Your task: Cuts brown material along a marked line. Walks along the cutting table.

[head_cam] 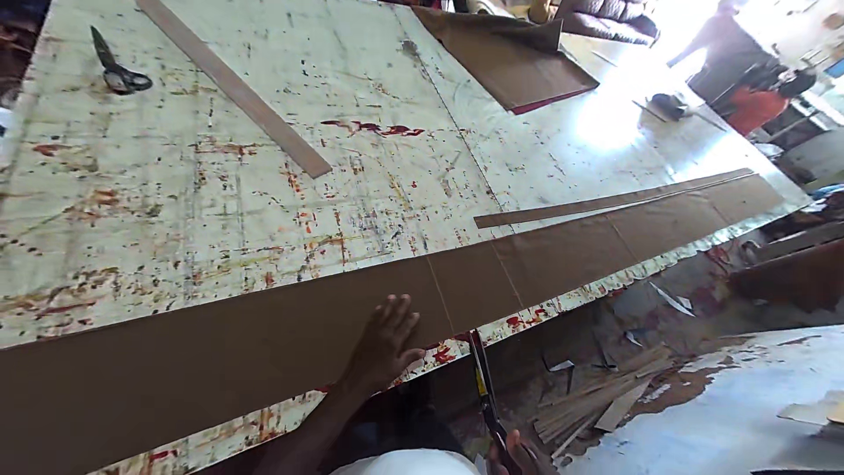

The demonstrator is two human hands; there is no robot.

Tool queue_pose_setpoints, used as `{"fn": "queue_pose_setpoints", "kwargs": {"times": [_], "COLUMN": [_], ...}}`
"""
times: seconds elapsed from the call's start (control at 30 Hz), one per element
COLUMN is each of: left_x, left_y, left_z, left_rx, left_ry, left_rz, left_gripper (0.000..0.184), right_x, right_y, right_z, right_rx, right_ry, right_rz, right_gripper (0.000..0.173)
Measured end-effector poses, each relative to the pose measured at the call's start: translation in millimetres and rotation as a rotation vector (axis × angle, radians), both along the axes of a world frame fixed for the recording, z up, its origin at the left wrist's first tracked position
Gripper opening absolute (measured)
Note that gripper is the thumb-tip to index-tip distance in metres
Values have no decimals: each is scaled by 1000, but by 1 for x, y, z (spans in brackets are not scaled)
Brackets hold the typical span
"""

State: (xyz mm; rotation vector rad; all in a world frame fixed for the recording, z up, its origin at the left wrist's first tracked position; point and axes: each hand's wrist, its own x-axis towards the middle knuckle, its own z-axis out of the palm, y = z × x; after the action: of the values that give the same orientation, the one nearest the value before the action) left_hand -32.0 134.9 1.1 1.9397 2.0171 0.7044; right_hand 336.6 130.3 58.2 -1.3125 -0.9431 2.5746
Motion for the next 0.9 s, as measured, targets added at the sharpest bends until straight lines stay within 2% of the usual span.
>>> {"fn": "queue_pose_setpoints", "kwargs": {"times": [0.1,0.23,0.47,0.7,0.8,0.9], "left_x": [16,23,25,29,36,40], "left_y": [26,26,22,29,35,37], "left_z": [-13,-28,-31,-21,-17,-14], "left_rx": [27,38,186,118,57,21], "left_ry": [-11,45,-16,43,85,70], "left_rz": [-103,-112,-92,-20,29,26], "left_gripper": [68,65,37,24,27,44], "right_x": [-9,-12,6,16,10,10], "right_y": [17,30,37,30,32,33], "right_z": [-3,-10,0,4,0,0], "right_rx": [58,119,112,34,55,58], "right_ry": [-39,-24,-39,-16,18,34], "right_rz": [77,110,196,189,185,187], "right_gripper": [66,61,61,60,60,58]}}
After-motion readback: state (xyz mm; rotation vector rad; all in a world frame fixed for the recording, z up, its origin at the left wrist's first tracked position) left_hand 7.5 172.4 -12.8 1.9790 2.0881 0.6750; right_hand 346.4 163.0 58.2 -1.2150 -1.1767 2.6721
